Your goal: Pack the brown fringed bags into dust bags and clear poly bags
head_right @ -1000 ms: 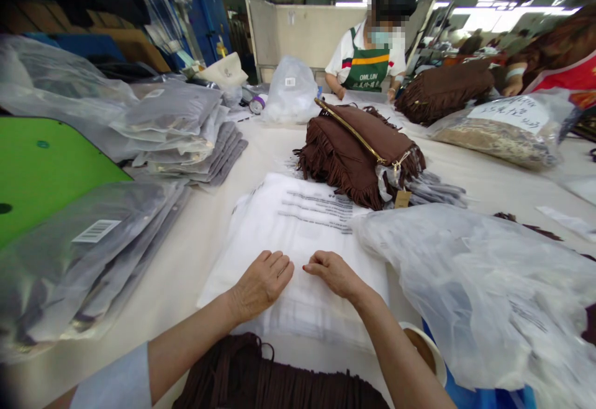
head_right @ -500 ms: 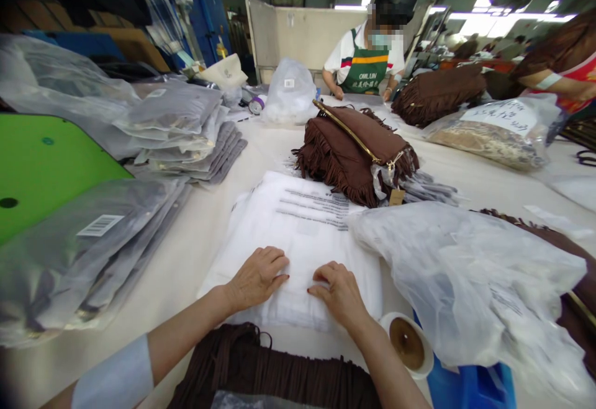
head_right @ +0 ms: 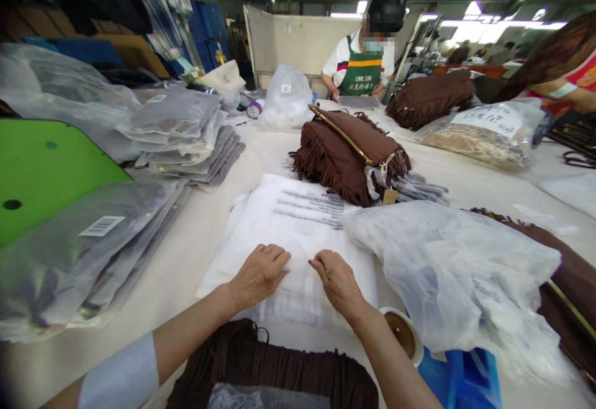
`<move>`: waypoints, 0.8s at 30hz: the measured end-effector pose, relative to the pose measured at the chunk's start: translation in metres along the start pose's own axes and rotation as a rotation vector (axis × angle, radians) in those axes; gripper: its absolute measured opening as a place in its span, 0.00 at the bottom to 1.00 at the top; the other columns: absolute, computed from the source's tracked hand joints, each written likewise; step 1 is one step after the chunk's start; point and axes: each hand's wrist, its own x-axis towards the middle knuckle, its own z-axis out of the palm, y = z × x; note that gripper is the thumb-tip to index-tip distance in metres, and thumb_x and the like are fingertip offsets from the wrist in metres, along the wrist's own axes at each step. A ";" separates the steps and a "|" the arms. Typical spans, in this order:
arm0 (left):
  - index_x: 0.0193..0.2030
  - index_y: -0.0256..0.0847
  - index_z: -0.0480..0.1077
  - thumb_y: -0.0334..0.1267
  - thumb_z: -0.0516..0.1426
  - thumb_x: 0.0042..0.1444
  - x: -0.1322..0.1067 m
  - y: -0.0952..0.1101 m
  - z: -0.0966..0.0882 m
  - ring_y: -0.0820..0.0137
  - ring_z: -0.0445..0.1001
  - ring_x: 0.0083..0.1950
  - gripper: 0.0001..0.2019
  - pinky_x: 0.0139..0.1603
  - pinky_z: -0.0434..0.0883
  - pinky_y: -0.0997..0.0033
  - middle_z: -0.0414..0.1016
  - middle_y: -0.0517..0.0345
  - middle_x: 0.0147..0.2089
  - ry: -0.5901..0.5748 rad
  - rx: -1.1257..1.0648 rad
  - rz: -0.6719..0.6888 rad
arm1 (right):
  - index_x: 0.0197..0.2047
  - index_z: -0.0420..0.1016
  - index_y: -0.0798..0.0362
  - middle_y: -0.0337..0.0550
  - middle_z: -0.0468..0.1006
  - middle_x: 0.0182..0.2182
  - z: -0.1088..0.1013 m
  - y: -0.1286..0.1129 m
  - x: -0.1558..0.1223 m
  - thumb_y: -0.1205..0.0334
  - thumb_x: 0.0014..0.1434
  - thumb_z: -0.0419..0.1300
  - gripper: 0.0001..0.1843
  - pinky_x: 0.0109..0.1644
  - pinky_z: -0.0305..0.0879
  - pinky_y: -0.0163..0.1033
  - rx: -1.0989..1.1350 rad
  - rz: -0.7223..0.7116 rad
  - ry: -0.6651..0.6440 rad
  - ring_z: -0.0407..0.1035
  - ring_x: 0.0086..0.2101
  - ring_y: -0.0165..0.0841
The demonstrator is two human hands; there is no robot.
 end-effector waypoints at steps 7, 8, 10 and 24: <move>0.30 0.36 0.67 0.21 0.46 0.55 -0.006 -0.022 -0.014 0.65 0.67 0.32 0.12 0.33 0.61 0.66 0.69 0.53 0.28 0.069 0.155 -0.070 | 0.46 0.67 0.54 0.48 0.74 0.39 -0.003 -0.003 -0.016 0.67 0.58 0.50 0.12 0.44 0.56 0.44 -0.373 -0.250 0.175 0.64 0.39 0.39; 0.30 0.37 0.67 0.21 0.46 0.55 -0.010 -0.025 -0.016 0.65 0.67 0.32 0.12 0.33 0.61 0.67 0.69 0.53 0.28 0.076 0.165 -0.075 | 0.48 0.67 0.55 0.49 0.73 0.41 -0.005 0.000 -0.020 0.72 0.57 0.49 0.16 0.43 0.56 0.45 -0.417 -0.247 0.208 0.64 0.40 0.40; 0.30 0.38 0.68 0.22 0.47 0.56 -0.021 -0.031 -0.021 0.65 0.67 0.33 0.12 0.34 0.62 0.67 0.69 0.54 0.29 0.087 0.179 -0.097 | 0.48 0.67 0.59 0.53 0.74 0.40 -0.008 0.007 -0.030 0.77 0.55 0.45 0.20 0.40 0.58 0.45 -0.496 -0.204 0.286 0.65 0.37 0.41; 0.21 0.40 0.64 0.37 0.53 0.52 -0.114 -0.054 -0.036 0.72 0.61 0.25 0.11 0.24 0.56 0.75 0.62 0.61 0.21 0.245 -0.524 -0.939 | 0.34 0.69 0.50 0.45 0.75 0.27 -0.014 0.014 -0.110 0.45 0.47 0.54 0.19 0.28 0.65 0.42 0.211 0.553 0.430 0.69 0.25 0.36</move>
